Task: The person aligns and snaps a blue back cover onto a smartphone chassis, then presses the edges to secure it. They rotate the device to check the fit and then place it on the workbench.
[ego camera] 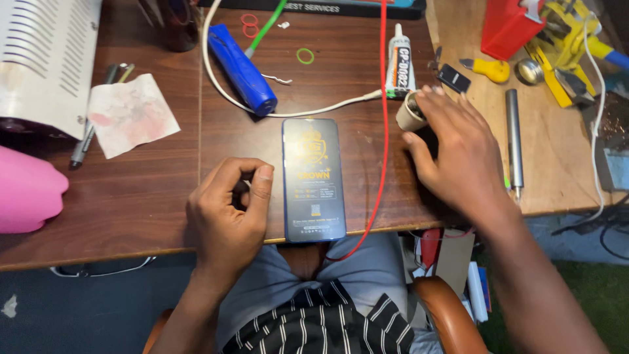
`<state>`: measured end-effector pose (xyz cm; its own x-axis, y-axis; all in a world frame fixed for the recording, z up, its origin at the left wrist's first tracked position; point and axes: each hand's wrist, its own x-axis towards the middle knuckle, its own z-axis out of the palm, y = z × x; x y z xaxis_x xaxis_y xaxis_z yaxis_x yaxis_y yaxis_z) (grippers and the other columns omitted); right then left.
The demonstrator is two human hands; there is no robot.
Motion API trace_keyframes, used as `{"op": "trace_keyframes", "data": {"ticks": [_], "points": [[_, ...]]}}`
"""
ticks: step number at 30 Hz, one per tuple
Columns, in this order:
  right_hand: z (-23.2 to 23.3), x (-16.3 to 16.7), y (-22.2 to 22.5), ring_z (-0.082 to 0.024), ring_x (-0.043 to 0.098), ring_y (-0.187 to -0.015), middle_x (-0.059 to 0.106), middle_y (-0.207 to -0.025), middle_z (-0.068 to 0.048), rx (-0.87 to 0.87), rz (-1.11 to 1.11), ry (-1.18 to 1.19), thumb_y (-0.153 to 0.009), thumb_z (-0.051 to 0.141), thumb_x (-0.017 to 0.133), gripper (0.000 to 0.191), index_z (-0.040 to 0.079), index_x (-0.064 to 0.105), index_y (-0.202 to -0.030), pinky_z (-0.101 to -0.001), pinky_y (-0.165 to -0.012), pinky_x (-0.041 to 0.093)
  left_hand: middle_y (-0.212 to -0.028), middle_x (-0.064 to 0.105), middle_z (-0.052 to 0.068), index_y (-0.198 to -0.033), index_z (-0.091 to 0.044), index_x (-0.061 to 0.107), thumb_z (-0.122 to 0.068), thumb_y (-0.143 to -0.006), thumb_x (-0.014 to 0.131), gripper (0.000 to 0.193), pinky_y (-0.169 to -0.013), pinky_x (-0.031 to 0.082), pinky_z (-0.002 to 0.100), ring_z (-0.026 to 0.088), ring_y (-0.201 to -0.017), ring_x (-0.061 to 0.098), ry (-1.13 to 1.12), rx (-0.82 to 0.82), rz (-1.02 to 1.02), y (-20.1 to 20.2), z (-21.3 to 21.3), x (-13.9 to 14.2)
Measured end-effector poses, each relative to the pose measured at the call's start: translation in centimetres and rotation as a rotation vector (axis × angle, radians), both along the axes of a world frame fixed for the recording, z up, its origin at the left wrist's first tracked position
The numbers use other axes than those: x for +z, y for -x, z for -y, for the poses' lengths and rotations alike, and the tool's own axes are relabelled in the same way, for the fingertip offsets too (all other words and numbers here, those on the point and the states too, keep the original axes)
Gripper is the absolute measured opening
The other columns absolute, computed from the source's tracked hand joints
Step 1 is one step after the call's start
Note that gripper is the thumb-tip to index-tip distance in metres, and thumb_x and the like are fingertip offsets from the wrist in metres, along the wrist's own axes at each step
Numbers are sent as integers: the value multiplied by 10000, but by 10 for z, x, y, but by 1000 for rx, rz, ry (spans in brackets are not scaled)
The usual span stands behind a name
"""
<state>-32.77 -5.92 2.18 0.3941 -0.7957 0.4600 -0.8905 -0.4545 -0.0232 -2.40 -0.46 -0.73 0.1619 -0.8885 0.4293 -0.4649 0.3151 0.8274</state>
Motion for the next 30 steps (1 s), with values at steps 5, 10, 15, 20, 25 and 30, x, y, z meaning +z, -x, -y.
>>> {"op": "trace_keyframes", "data": {"ticks": [5,10,15,20,25,30], "points": [[2,2,-1,-374,528,-1344,636,-1395,-192,-49,-45,11,-909,273,777,564,-23,638,-1369,-496,-1146,380,-743,631,46,-941,-32,707,-140,-996,721,122,-550,423,274,100,-593,548,-1,11,-18,1,0,0],[-6,-6,-14,-384,469,-1308,563,-1358,-186,-107,63,7,-883,271,793,596,-23,636,-1378,-495,-1102,412,-769,650,45,-941,-33,711,-141,-992,718,120,-562,436,269,98,-619,575,12,17,2,1,1,-2],[-10,-14,-5,-387,494,-1260,583,-1320,-192,-99,70,8,-853,228,824,603,-43,631,-1356,-519,-1036,395,-764,646,38,-950,-32,711,-149,-1010,715,132,-570,441,266,95,-627,566,-4,6,-4,0,0,-5],[-9,3,54,-315,609,-1146,634,-1188,-150,-158,528,-34,-883,-2,487,533,115,617,-1386,-398,-1008,487,-764,646,39,-949,-30,716,-149,-1007,719,133,-573,434,270,96,-626,559,-3,15,0,0,0,-6],[-4,-1,108,-349,617,-1040,708,-1080,-152,-263,70,-94,-897,-13,647,351,92,778,-1204,-450,-983,497,-768,650,35,-950,-32,713,-150,-1005,717,130,-573,444,267,90,-633,566,3,1,-10,0,0,-6],[1,-15,108,-350,637,-1006,714,-999,-142,-285,36,-126,-921,63,744,156,76,786,-1071,-447,-932,509,-769,653,33,-949,-34,717,-148,-1004,718,127,-576,443,267,91,-629,568,11,14,7,0,0,-5]]}}
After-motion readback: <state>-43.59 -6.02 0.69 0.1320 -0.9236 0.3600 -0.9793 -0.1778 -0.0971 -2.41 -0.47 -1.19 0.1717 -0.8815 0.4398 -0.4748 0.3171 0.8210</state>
